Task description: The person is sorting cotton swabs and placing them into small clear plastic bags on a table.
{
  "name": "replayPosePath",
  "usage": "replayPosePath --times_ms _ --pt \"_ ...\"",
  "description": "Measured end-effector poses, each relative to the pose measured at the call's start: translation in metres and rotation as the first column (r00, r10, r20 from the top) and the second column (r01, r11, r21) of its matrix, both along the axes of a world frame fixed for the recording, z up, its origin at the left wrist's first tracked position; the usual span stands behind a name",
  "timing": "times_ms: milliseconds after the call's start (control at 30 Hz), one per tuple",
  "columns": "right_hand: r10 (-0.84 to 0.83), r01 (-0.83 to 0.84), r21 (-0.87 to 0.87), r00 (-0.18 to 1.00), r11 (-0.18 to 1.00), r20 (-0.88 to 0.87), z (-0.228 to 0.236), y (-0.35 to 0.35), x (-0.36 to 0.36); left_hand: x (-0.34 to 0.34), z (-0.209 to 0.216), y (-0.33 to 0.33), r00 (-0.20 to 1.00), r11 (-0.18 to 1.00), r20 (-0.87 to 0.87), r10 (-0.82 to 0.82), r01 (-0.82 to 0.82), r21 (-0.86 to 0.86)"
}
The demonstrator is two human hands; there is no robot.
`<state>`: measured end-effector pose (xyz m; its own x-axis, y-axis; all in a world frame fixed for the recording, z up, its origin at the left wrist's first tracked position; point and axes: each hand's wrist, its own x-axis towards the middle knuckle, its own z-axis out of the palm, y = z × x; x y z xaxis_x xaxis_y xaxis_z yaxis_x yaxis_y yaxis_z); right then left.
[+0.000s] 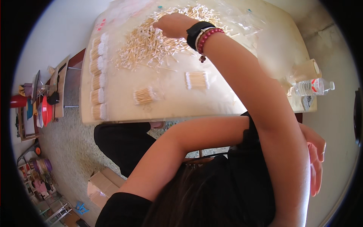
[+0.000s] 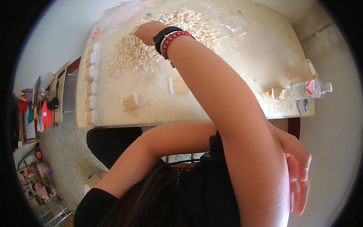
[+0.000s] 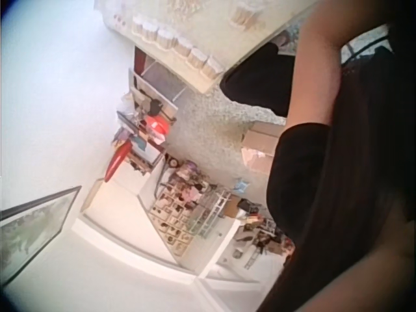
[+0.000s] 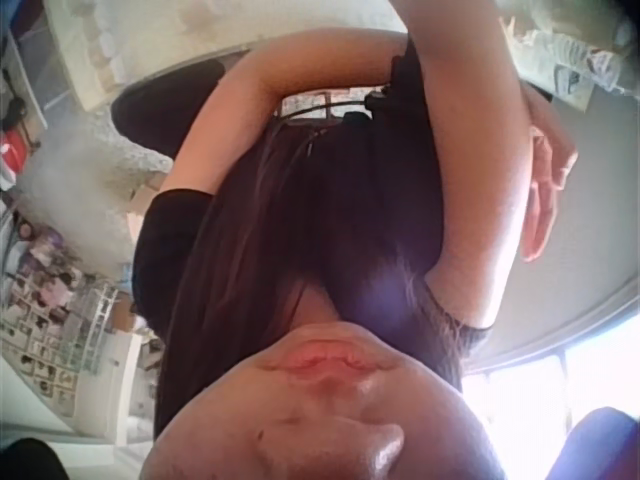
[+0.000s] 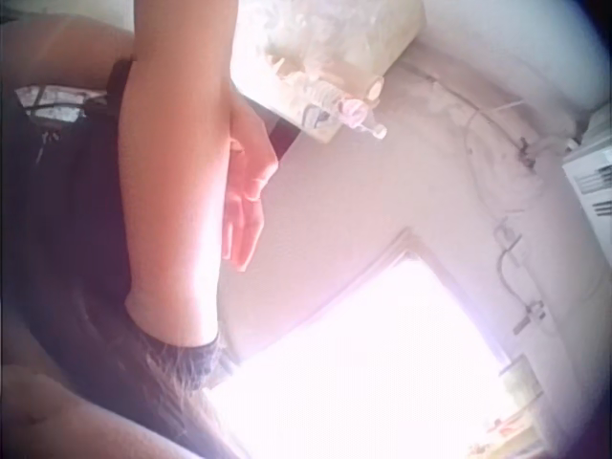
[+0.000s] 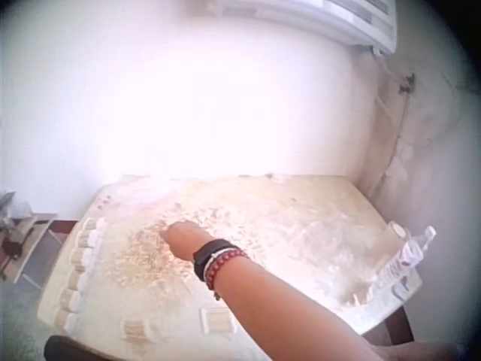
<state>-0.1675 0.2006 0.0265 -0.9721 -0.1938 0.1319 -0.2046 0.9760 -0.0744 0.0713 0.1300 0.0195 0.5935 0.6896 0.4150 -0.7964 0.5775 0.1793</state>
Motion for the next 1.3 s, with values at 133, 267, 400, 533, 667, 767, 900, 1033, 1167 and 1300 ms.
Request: replayPosePath --times_ms 133,267,400,533,667,767,900,1033,1167,1300 --pt "-0.001 0.001 0.043 1.000 0.999 -0.001 0.001 -0.005 -0.006 0.014 -0.004 0.006 0.999 1.000 0.047 -0.003 0.002 0.011" --pt "-0.010 0.011 0.036 1.000 0.999 -0.019 0.000 -0.007 -0.008 0.010 -0.006 -0.002 0.997 1.000 0.081 -0.002 0.001 0.011" --pt "-0.013 0.015 0.053 0.999 0.998 -0.047 -0.007 -0.005 -0.006 0.008 -0.008 -0.007 0.992 1.000 0.123 -0.003 0.001 0.010" --pt "0.006 -0.004 0.097 1.000 0.995 -0.020 -0.011 -0.002 0.001 -0.022 -0.010 -0.038 0.985 1.000 0.170 0.013 -0.015 0.007" --pt "-0.041 0.039 0.139 0.999 0.989 0.012 -0.021 0.012 0.006 -0.029 -0.012 -0.021 0.975 1.000 0.220 0.015 -0.017 0.010" --pt "-0.091 0.086 0.130 0.995 0.988 0.028 -0.028 0.021 0.007 -0.027 -0.003 -0.041 0.972 0.964 0.146 0.184 -0.149 -0.222" --pt "-0.147 0.144 0.074 0.988 0.987 0.037 -0.039 0.029 0.004 -0.009 -0.014 -0.038 0.971 0.985 0.191 0.145 -0.124 -0.119" --pt "-0.147 0.137 0.116 0.985 0.984 0.086 -0.029 0.029 0.009 0.021 -0.061 -0.019 0.962 0.995 0.253 -0.097 0.099 0.007" --pt "-0.156 0.143 0.150 0.985 0.978 0.080 -0.025 0.031 0.016 0.030 -0.093 -0.004 0.981 0.998 0.185 -0.064 0.063 0.013" --pt "-0.185 0.168 0.157 0.978 0.973 0.101 -0.030 0.035 0.015 0.012 -0.127 0.004 0.992 0.999 0.115 -0.046 0.043 0.024"
